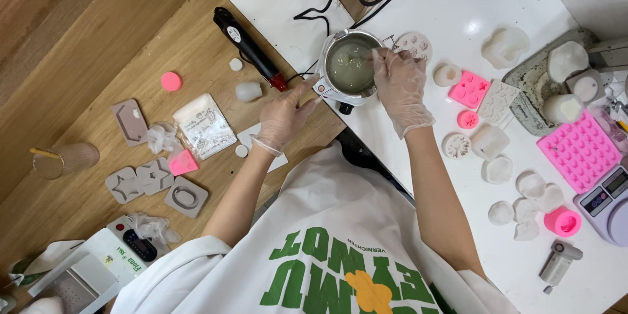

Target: The recorder is melting wax in a small pot and stirring it while checking the temperature with a digital thermometer.

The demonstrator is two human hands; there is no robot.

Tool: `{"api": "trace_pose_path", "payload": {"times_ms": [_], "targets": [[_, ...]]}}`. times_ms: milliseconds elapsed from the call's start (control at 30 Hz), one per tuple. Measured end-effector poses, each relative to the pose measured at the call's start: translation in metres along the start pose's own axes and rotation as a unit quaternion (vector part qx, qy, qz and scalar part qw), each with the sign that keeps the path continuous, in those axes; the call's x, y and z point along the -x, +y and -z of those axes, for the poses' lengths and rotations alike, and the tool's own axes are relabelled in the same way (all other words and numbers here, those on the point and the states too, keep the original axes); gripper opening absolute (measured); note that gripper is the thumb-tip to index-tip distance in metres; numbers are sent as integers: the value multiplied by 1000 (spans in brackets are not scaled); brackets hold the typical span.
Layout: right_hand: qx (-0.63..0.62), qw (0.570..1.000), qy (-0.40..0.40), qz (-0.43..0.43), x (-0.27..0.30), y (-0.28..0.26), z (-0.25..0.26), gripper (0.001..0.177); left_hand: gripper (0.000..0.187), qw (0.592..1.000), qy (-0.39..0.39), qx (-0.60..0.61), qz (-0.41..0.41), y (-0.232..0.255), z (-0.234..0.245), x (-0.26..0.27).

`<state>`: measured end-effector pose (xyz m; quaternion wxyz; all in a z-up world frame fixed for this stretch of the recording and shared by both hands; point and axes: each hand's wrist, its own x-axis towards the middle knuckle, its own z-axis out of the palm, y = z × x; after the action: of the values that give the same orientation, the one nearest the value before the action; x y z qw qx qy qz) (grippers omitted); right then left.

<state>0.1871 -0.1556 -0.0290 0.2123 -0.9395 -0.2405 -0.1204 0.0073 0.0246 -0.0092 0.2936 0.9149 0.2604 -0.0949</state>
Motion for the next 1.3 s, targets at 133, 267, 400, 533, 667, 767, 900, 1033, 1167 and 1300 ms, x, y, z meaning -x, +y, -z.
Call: {"api": "trace_pose_path", "payload": {"times_ms": [133,267,400,533,667,767,900,1033,1167,1300], "targets": [[-15,999,-44,-8,-2,10,2,9,46,1000,-10,19,-1,0,-2,-2],[-30,997,-65,17,1,-1,3,19,47,1000,-17,17,2,-4,-6,-4],[27,999,-43,-11,-5,4,3,8,48,1000,-14,5,5,-5,-8,-5],[-1,999,-50,-9,1,17,-8,11,48,1000,6,7,-11,-7,-11,-3],[10,999,-25,-19,-5,20,-2,9,46,997,58,-39,-31,-11,-20,-6],[5,997,-74,-1,-1,23,-14,15,47,997,58,-23,-35,-9,-18,-5],[34,999,-33,6,-4,20,-4,11,46,997,57,-28,-37,-9,-18,-7],[15,998,-59,17,-2,20,-8,12,45,998,49,-20,-28,-3,-9,-2],[54,998,-28,2,-9,20,-3,10,44,999,26,-13,-14,0,-7,-3],[13,997,-52,47,-7,13,-2,17,43,1000,6,19,-9,1,-3,-5]]}}
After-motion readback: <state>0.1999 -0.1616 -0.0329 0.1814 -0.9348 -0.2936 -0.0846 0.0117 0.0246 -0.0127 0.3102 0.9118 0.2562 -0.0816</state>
